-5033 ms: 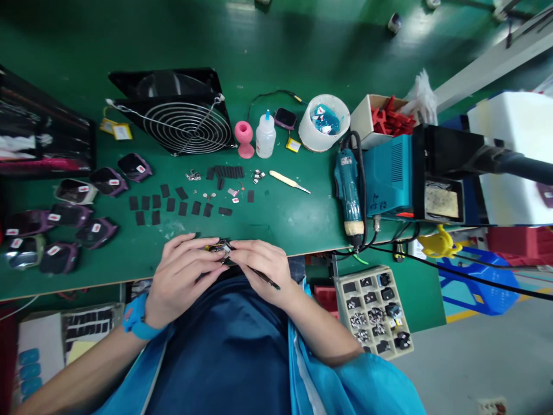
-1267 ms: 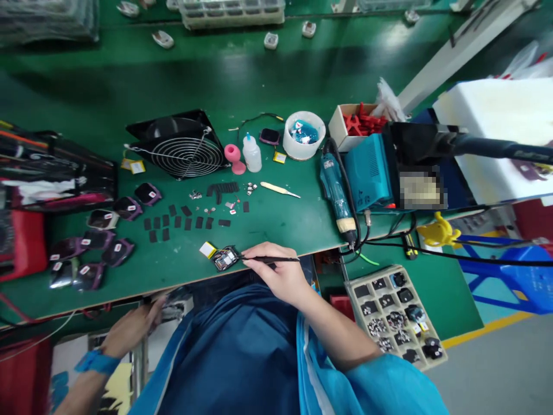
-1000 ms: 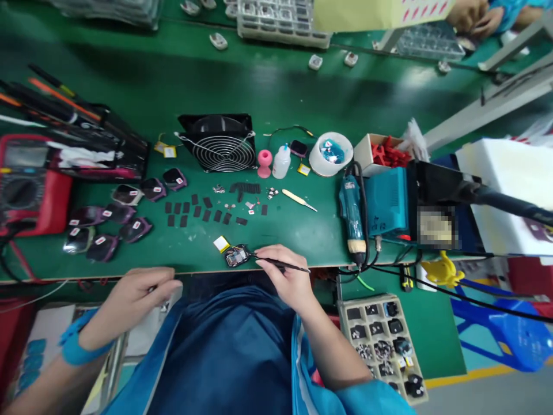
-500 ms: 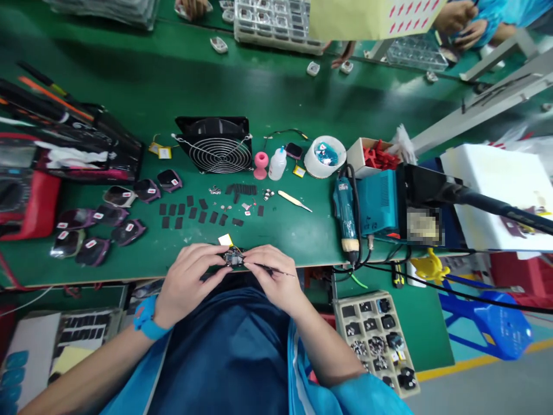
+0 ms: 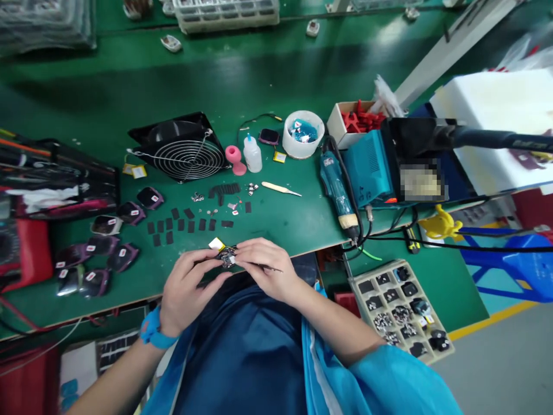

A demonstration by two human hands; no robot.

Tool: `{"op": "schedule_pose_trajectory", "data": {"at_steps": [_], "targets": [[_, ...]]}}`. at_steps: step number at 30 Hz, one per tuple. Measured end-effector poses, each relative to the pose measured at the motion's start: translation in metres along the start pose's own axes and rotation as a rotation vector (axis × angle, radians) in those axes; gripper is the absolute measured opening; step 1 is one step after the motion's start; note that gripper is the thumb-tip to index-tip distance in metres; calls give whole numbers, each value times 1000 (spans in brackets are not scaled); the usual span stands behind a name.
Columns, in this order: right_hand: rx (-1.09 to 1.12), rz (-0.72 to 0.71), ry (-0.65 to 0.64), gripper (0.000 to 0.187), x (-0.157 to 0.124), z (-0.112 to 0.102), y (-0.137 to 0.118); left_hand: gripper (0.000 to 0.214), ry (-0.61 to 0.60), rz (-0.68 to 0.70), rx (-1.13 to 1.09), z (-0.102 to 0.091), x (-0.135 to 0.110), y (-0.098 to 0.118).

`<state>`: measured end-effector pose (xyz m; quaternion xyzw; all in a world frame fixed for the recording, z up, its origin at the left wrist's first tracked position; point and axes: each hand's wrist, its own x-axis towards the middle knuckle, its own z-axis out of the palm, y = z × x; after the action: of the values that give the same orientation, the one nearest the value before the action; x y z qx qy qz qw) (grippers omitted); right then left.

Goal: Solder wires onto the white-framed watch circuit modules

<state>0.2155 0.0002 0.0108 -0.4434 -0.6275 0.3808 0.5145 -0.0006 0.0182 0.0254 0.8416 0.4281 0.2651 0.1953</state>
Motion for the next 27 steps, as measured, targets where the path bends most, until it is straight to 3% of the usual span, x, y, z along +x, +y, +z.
{"op": "schedule_pose_trajectory", "data": {"at_steps": [4,10,27], "targets": [[21,11,-20,17,4,-3,0,14,28,-26,21,3,1,4],[41,16,-85,17,7,-6,0,17,-34,40,-14,-2,3,3],[43,28,-57,22,4,-2,1,29,-92,65,115,-3,-1,1]]}}
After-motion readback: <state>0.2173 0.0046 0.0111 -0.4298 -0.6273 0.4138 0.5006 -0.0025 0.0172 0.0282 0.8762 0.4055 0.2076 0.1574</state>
